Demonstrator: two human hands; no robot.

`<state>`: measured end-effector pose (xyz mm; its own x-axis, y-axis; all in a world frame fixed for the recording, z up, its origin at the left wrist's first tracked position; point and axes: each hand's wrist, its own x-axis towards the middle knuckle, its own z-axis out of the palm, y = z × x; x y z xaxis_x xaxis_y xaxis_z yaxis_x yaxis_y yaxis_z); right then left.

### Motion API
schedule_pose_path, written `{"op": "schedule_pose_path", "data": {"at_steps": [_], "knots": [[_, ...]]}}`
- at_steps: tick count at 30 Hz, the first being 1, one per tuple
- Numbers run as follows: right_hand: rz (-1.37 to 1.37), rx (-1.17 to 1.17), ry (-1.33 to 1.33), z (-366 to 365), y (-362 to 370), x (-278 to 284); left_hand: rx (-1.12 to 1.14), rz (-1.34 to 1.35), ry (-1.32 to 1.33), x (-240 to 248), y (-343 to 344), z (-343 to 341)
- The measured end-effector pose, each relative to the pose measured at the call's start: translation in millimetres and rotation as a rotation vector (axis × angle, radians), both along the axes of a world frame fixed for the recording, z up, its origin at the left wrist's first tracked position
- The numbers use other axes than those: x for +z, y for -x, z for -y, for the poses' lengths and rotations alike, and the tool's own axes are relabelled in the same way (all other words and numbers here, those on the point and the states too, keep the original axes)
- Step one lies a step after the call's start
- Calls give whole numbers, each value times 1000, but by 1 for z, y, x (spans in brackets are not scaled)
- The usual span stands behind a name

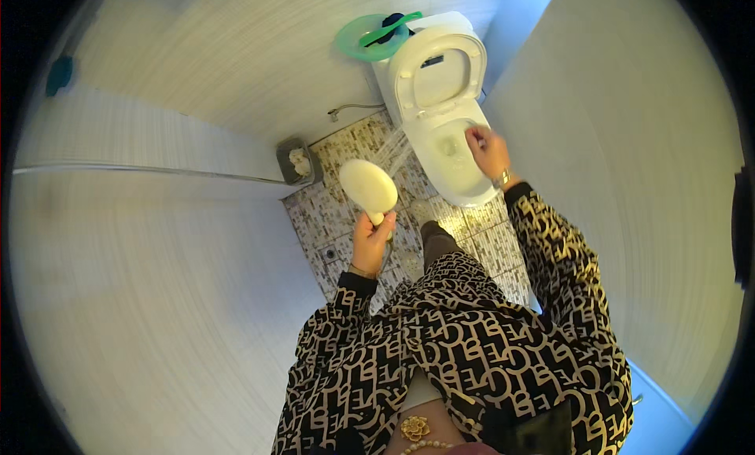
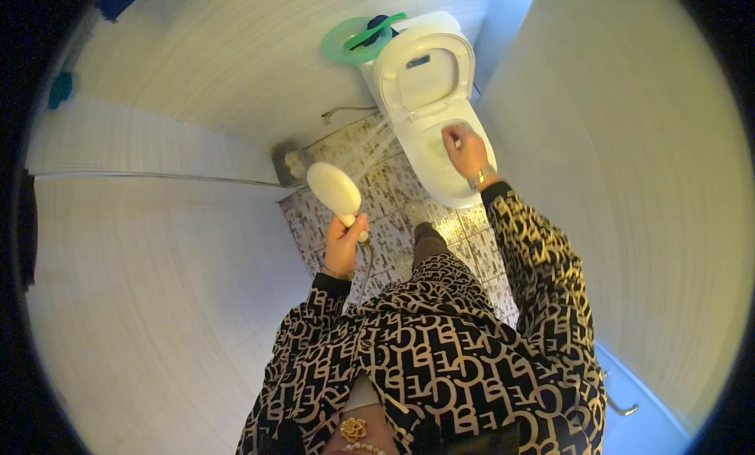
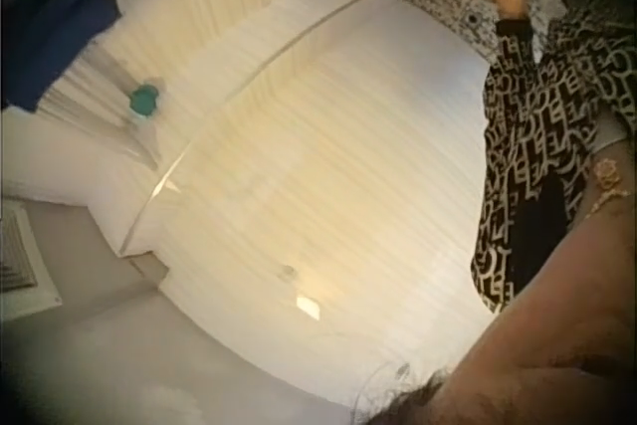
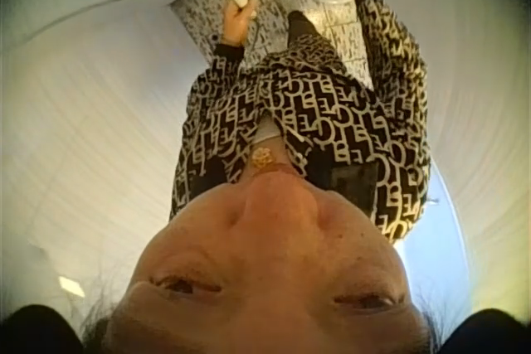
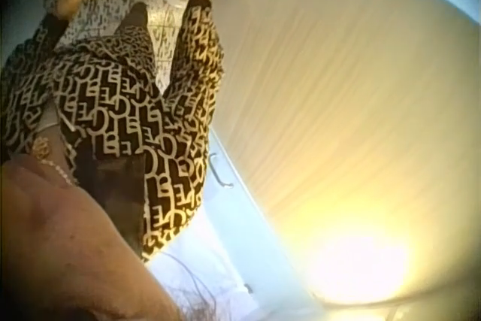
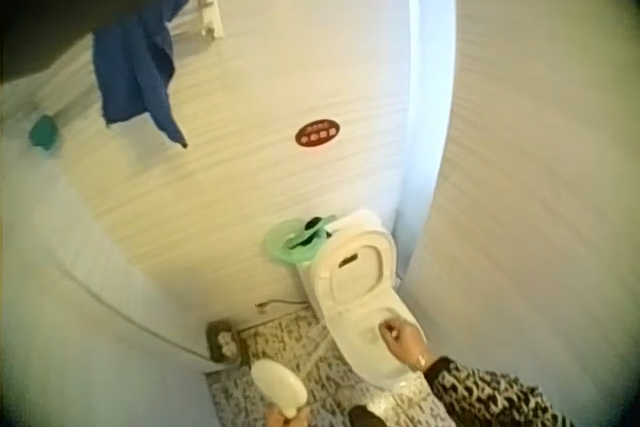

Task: The recorder scrubs the interior of a toilet bowl with a brush and rinses it with a hand-held shower head.

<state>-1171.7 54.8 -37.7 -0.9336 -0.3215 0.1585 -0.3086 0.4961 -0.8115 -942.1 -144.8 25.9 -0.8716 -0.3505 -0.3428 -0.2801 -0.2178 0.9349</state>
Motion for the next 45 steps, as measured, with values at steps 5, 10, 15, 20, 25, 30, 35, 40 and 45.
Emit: {"op": "schedule_pose_path", "data": {"at_steps": [5,10,15,20,25,30,35,40,45], "knots": [[-215,197,-102,95,157,-4,119,125,-81,-12,27,17],[-489,252,-527,151,279,-19,137,223,-112,-9,56,22],[-400,330,-909,177,319,-15,175,280,-153,-15,58,27],[-350,403,-948,185,335,-33,193,330,-157,-22,76,34],[-646,481,-701,179,329,-20,154,327,-163,-22,80,36],[-691,313,-334,124,291,15,164,272,-71,-17,68,25],[-321,-80,-9,32,193,18,123,223,-70,-12,75,27],[214,-358,43,-7,65,-44,63,131,-60,-14,75,30],[549,-506,424,16,3,-71,-15,20,45,-15,81,36]]}}
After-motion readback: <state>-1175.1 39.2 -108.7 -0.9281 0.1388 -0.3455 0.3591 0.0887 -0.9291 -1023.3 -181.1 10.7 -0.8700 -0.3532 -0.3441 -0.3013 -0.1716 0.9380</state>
